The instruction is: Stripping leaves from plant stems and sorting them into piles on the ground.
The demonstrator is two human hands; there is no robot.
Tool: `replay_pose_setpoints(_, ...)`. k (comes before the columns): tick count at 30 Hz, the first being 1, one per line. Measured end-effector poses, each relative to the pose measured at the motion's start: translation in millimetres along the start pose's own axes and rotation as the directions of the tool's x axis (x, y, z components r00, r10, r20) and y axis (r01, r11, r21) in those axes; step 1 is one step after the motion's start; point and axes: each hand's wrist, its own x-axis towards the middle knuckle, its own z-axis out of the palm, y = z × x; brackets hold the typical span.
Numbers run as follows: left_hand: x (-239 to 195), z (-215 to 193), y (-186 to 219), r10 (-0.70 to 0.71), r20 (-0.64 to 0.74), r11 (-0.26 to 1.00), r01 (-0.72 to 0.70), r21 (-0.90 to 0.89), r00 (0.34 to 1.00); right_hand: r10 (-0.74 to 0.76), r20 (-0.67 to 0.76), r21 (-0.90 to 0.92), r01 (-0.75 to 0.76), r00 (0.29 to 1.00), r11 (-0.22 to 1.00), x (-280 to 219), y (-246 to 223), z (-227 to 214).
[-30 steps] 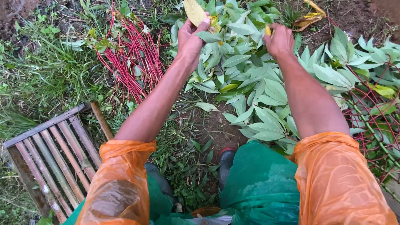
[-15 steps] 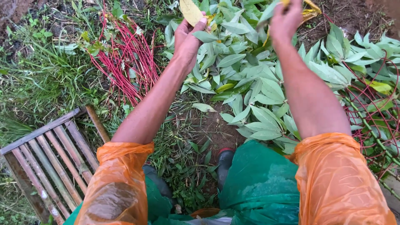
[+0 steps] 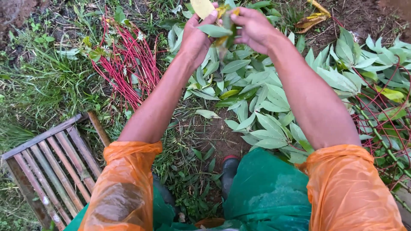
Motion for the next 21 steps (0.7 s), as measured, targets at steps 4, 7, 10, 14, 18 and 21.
replay_pose_setpoints(4,1,1,0,0.091,-0.097,0.949,-0.056,0.310,0.991,-0.120,0.039,0.088,0.116,0.992,0.989,17,5,-2)
replay_pose_setpoints(7,2,-3,-1,0.175,-0.090,0.854,-0.106,0.509,0.980,-0.168,0.084,0.065,0.163,0.982,0.985,14,2,3)
replay_pose_setpoints(10,9,-13,-6,0.358,0.099,0.459,-0.267,0.847,0.929,-0.121,0.094,-0.105,0.130,0.988,0.986,15,4,9)
replay_pose_setpoints(14,6,-16,-10,0.420,0.385,0.076,-0.454,0.888,0.822,-0.187,-0.047,-0.069,0.183,0.981,0.981,25,12,10)
replay_pose_setpoints(18,0,-12,-17,0.514,0.241,0.219,-0.397,0.891,0.824,-0.212,-0.230,-0.086,0.197,0.950,0.977,29,14,4)
replay_pose_setpoints(21,-27,4,-3,0.257,0.147,0.600,-0.277,0.750,0.955,-0.182,-0.248,-0.028,0.181,0.951,0.983,29,17,0)
